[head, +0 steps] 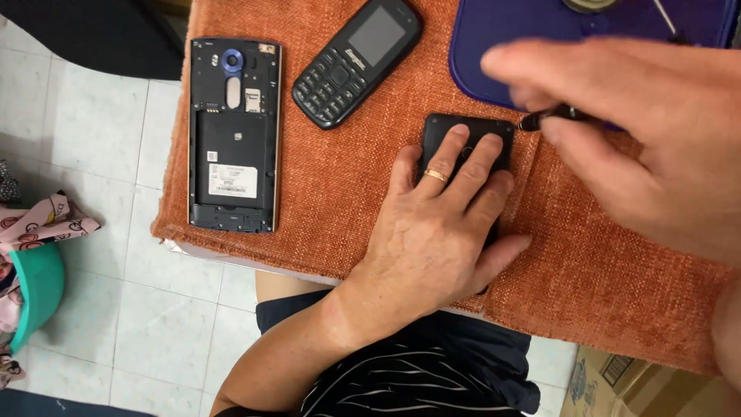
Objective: Using a precision screwdriver to remove screws from the internal frame of a mobile phone during disassembly.
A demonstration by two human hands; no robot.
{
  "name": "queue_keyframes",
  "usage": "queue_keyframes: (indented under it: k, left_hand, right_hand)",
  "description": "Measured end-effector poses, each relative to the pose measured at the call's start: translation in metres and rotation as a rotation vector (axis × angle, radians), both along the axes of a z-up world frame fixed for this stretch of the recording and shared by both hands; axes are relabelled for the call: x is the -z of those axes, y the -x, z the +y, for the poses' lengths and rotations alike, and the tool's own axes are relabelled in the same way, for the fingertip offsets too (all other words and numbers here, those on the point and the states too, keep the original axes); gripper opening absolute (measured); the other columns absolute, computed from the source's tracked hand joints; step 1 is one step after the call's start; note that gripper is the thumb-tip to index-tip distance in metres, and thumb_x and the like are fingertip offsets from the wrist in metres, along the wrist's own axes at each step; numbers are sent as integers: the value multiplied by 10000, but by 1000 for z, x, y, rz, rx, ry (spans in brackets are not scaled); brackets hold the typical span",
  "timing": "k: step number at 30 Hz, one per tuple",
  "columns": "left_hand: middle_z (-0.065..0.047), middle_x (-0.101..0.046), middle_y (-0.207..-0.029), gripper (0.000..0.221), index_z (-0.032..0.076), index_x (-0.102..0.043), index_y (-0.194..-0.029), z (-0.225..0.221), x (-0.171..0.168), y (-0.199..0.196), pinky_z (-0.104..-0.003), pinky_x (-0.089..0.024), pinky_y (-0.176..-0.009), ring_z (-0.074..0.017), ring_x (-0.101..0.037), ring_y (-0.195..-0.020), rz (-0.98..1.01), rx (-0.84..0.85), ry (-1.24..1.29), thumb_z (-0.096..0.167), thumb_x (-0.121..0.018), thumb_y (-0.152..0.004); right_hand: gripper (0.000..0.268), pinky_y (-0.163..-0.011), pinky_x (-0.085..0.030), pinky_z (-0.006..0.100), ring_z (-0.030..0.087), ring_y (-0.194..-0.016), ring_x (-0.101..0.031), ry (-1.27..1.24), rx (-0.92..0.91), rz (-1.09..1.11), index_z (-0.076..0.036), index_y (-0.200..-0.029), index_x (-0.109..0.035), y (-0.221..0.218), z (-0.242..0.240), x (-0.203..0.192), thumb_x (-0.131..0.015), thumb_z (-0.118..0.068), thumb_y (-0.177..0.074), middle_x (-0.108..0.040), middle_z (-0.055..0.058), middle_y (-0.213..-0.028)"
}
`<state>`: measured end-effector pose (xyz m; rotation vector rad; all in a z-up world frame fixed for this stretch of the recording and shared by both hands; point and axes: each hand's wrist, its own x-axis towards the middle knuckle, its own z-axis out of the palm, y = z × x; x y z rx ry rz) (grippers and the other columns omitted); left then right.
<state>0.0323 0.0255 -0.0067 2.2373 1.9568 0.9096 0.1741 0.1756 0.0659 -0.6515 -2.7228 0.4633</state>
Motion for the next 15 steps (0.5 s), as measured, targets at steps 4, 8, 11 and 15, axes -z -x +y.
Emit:
queue_keyframes:
  k: [4,8,11,15]
  left_hand:
    - [-159,-595,-1439,530,65,-752,-1208,0,2,0,-638,-457,-1041,-382,-563,-1367,6,17,-5,510,-757,-922]
    - [-169,-617,-1416,510,66,-742,-1197,1,-3,0,-619,-450,-1023,-395,-586,-1346,-1,12,5,494,-774,-920]
    - [-174,-624,-1404,508,64,-736,-1188,2,-4,0,-591,-451,-1002,-398,-603,-1324,9,17,4,493,-781,-920]
    - [-190,-629,-1400,522,52,-748,-1191,2,-4,0,-609,-450,-1024,-413,-601,-1320,12,17,6,500,-765,-924]
  right_hand:
    - [268,-907,-513,438,291,-907,-641,-50,29,1,140,-1485,-797,-11,0,3,-856,74,-1232,-710,163,-1014]
    - [304,-873,-514,437,294,-877,-638,-24,88,-23,131,-1501,-778,-25,-3,-2,-837,61,-1211,-711,172,-1012]
    - [336,-843,-516,436,296,-851,-634,-5,129,-46,124,-1515,-761,-33,-5,-4,-821,51,-1192,-711,179,-1010]
    - [384,-799,-518,434,299,-812,-629,29,150,-79,113,-1536,-736,-36,-5,-5,-796,34,-1165,-712,191,-1007]
